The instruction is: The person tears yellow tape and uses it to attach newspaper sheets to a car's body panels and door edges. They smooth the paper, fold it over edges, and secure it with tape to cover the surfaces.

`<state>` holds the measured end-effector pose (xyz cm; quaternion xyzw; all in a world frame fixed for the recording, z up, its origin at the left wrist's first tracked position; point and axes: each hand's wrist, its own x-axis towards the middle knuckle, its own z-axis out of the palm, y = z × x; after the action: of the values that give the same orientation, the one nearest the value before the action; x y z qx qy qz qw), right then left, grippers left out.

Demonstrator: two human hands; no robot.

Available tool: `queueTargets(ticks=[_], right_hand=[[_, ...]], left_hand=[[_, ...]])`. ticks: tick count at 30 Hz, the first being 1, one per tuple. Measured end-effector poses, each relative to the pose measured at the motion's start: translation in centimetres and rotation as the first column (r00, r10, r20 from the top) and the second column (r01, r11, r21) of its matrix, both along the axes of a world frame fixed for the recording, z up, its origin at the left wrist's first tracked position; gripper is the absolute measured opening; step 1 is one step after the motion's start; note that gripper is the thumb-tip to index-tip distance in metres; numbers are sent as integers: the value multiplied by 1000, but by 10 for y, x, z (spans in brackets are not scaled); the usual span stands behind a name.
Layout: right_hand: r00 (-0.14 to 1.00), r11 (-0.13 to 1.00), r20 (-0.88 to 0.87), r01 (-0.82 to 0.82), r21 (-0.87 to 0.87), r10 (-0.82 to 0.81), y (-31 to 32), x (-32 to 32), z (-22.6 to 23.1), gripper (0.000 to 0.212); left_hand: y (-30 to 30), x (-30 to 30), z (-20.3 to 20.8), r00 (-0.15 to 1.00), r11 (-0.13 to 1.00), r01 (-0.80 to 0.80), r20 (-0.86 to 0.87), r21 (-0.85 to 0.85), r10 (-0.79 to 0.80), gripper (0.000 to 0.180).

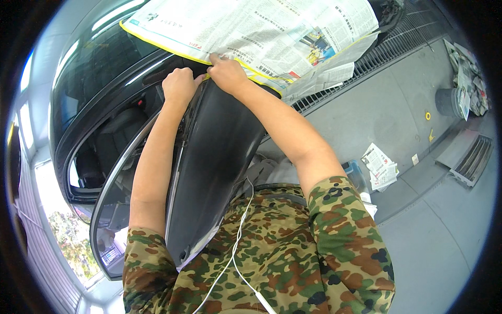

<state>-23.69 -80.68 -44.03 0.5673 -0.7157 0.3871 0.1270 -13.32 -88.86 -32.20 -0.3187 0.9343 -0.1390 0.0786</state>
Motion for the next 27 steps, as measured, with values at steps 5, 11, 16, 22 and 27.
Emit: queueTargets(ticks=[5, 11, 16, 22, 27], right_hand=[[1000, 1000, -15, 2, -3, -2, -2, 1, -4, 8], [1000, 1000, 28, 1, -2, -1, -2, 4, -4, 9], [999, 1000, 44, -4, -26, 6, 0, 6, -2, 11], [996, 1000, 90, 11, -4, -11, 1, 8, -5, 9], [977, 996, 195, 89, -5, -86, 15, 8, -4, 15]], left_hand=[[1, 19, 12, 1000, 1000, 0, -30, -19, -1, 42], [1, 25, -13, 906, 931, 366, -225, -8, -358, 12], [-12, 15, -35, 912, 931, 365, -196, -18, -361, 14], [-13, 9, -42, 931, 950, 312, -200, 11, -304, 15], [-10, 6, -39, 947, 962, 271, -189, 33, -260, 14]])
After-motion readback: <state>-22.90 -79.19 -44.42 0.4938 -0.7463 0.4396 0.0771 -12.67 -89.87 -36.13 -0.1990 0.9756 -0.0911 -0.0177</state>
